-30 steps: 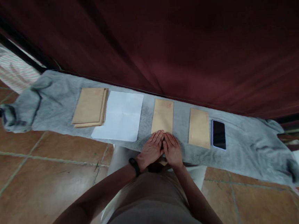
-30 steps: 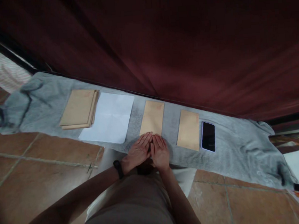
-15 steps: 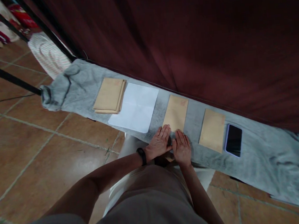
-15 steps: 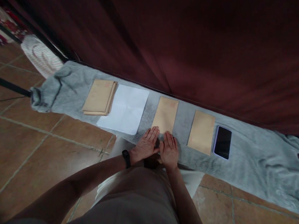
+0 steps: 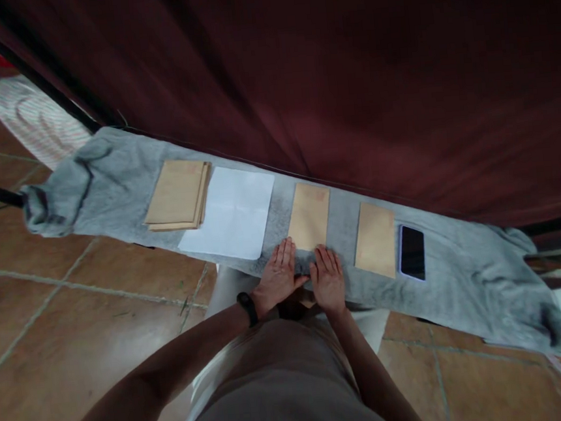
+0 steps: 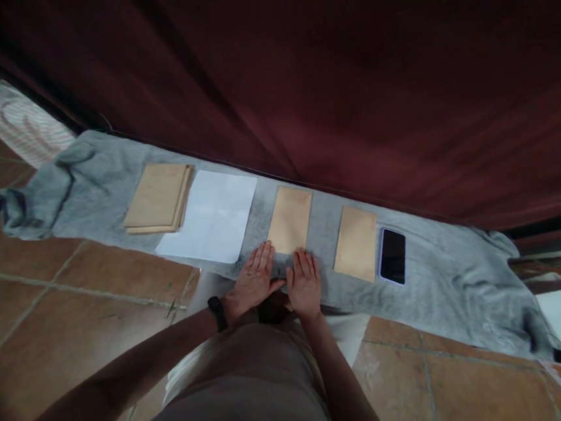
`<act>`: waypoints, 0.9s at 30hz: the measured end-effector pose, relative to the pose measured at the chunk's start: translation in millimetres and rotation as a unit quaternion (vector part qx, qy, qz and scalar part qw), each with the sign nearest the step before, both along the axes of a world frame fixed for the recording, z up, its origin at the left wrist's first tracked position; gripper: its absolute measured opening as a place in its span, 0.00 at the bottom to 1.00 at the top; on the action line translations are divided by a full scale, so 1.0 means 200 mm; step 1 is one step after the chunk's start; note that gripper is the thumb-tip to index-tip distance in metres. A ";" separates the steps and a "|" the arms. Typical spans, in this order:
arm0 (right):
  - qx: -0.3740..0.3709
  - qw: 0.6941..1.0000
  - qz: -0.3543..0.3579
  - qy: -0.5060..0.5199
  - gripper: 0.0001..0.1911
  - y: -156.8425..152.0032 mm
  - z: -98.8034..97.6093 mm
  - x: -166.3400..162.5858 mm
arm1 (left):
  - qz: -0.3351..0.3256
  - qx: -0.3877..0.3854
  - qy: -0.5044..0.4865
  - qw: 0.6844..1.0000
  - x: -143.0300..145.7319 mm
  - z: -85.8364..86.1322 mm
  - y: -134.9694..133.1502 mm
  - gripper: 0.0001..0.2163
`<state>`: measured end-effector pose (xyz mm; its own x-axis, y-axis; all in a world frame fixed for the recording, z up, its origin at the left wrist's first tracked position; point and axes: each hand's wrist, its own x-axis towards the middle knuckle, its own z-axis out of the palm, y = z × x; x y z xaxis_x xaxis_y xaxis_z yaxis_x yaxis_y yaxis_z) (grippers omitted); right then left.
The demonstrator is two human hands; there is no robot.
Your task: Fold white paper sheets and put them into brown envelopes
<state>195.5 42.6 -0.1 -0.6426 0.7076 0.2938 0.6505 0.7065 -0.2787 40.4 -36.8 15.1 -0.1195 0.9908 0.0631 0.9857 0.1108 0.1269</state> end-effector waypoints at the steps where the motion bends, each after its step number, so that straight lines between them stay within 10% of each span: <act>1: 0.000 1.000 0.007 -0.004 0.24 0.00 0.01 -0.01 | 0.002 0.004 0.000 1.000 0.00 0.00 0.00 0.42; 27: -0.032 0.998 0.042 -0.020 0.26 0.04 0.02 -0.03 | -0.150 0.021 -0.018 0.988 -0.05 0.05 0.10 0.35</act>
<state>189.2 51.0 3.7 -0.7112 0.6666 0.2231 0.6007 0.7412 -0.2998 30.9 -16.1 25.4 0.1759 0.9787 0.1060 0.9684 -0.1914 0.1601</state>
